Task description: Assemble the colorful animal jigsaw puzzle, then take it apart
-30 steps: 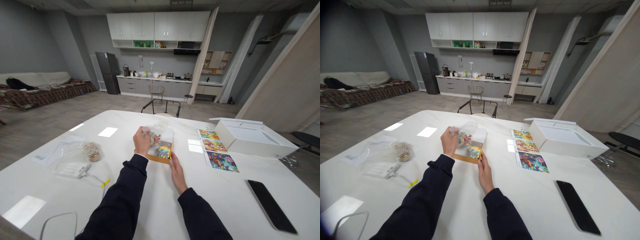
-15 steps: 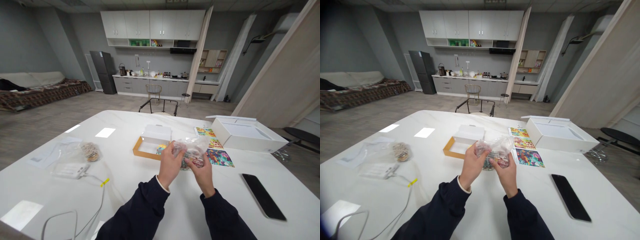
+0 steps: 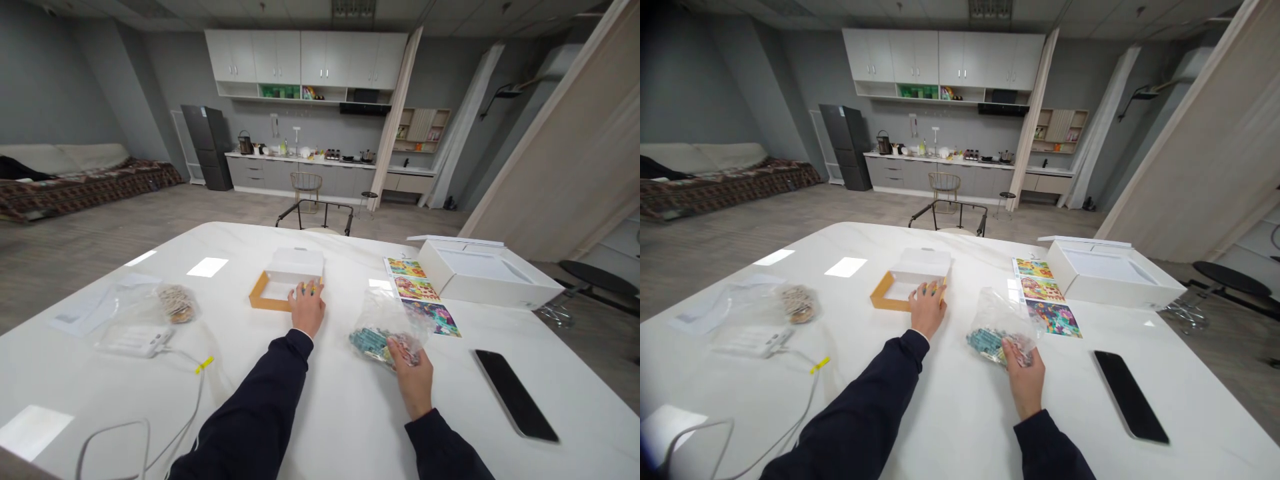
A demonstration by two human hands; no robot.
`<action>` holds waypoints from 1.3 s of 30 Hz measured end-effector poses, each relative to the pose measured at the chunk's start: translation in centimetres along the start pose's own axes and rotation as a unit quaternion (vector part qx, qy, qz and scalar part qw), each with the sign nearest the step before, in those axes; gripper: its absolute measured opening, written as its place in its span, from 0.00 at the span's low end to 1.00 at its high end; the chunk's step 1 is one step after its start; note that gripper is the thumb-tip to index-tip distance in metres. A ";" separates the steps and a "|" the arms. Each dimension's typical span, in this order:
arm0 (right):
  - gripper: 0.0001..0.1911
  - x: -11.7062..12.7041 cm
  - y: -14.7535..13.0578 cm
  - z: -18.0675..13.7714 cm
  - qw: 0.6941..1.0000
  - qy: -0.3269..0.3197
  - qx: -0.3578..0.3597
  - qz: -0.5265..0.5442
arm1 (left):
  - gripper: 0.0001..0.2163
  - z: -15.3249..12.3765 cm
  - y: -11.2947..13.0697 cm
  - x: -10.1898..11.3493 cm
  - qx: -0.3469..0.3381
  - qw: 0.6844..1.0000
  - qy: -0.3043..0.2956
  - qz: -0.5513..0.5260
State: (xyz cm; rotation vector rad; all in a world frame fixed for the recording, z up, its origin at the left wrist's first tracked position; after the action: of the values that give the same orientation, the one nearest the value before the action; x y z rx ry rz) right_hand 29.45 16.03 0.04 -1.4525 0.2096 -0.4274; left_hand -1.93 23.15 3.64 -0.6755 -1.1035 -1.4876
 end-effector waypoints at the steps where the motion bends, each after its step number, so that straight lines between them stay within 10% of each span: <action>1: 0.29 -0.1 0.0 -0.1 1.000 -0.005 -0.001 0.002 | 0.22 0.7 -1.5 0.2 0.012 1.000 0.005 0.008; 12: 0.28 -0.9 1.8 0.4 0.999 -0.030 -0.020 0.027 | 0.22 5.4 -20.4 3.5 0.156 0.983 0.083 0.057; 22: 0.26 -1.4 2.2 0.4 0.998 -0.050 -0.022 0.043 | 0.18 6.0 -26.0 5.3 0.219 0.968 0.105 0.060; 32: 0.26 -1.5 1.6 0.5 0.997 -0.054 -0.016 0.046 | 0.14 4.7 -24.0 7.6 0.215 0.968 0.115 0.055; 36: 0.26 -1.9 1.2 0.3 0.995 -0.072 -0.025 0.056 | 0.15 3.6 -16.4 9.3 0.164 0.976 0.142 -0.028; 39: 0.26 -2.7 1.4 -0.4 0.991 -0.094 -0.050 0.085 | 0.14 0.6 -7.4 6.6 0.080 0.947 0.037 -0.309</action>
State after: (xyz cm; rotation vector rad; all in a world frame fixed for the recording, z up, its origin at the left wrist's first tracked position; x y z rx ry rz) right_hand 27.10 16.81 -1.71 -1.5503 0.2036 -0.1411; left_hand -10.63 20.52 7.61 -0.1515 -1.4388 -1.8990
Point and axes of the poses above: each hand's wrist, its own z-axis towards the middle knuckle, its own x-axis out of the back of the hand, y = z × x, the point moved 10 cm from there along z, towards the middle knuckle, and after that the axes turned 3 degrees about -y, right-handed, at the moved point
